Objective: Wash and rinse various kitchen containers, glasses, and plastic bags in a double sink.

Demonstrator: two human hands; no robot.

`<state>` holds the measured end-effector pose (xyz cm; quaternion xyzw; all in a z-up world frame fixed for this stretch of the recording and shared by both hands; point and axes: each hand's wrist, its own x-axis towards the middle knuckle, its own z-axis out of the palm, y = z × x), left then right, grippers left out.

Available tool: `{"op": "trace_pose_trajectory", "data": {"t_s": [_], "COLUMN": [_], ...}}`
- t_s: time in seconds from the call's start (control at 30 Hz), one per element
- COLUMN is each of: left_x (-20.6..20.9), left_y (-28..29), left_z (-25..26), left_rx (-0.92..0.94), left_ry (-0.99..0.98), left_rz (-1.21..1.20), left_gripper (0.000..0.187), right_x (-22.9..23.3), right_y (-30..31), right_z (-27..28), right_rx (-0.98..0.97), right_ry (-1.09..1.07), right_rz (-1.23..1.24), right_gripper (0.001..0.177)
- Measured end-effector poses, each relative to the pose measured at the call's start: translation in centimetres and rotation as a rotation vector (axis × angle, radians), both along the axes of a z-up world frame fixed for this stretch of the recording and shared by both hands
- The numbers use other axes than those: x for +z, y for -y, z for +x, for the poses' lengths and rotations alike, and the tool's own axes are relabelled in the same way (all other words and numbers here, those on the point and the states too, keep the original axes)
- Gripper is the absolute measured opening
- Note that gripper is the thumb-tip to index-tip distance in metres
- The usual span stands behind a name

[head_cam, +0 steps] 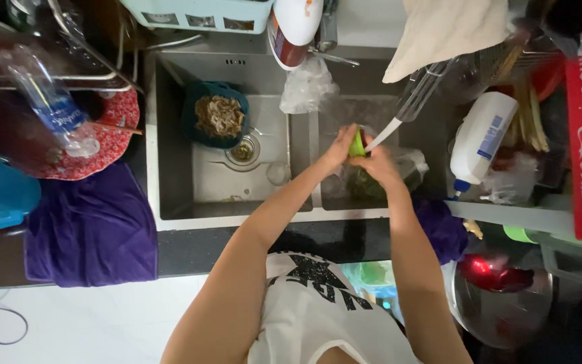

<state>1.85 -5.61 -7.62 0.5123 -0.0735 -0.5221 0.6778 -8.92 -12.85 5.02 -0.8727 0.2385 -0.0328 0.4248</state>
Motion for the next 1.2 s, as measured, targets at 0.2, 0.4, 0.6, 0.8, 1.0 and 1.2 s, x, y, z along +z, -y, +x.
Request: {"op": "trace_pose_trajectory", "data": {"t_s": [0.2, 0.4, 0.6, 0.8, 1.0, 1.2], "left_x": [1.8, 7.4, 6.2, 10.0, 12.8, 13.9], "left_y": [-0.3, -0.7, 1.0, -0.7, -1.1, -0.5], "left_z": [0.4, 1.4, 0.6, -0.5, -1.1, -1.7], "left_rx": [0.012, -0.251, -0.378, -0.362, -0.347, -0.399], "left_ry": [0.635, 0.177, 0.265, 0.808, 1.204, 1.433], "left_rz": [-0.114, 0.086, 0.391, 0.45, 0.416, 0.398], "left_gripper": [0.057, 0.068, 0.086, 0.083, 0.048, 0.025], "right_x": [-1.2, -4.7, -7.8, -17.9, -15.6, -18.7], "right_y": [0.8, 1.2, 1.3, 3.0, 1.0, 3.7], "right_z": [-0.9, -2.4, -2.3, -3.1, -2.0, -4.7], "right_rx": [0.02, -0.235, -0.715, -0.807, -0.578, -0.405], "right_ry": [0.042, 0.122, 0.372, 0.149, -0.179, -0.096], "right_rz": [0.357, 0.552, 1.004, 1.086, 0.748, 0.542], "right_gripper": [0.04, 0.029, 0.037, 0.023, 0.03, 0.044]}}
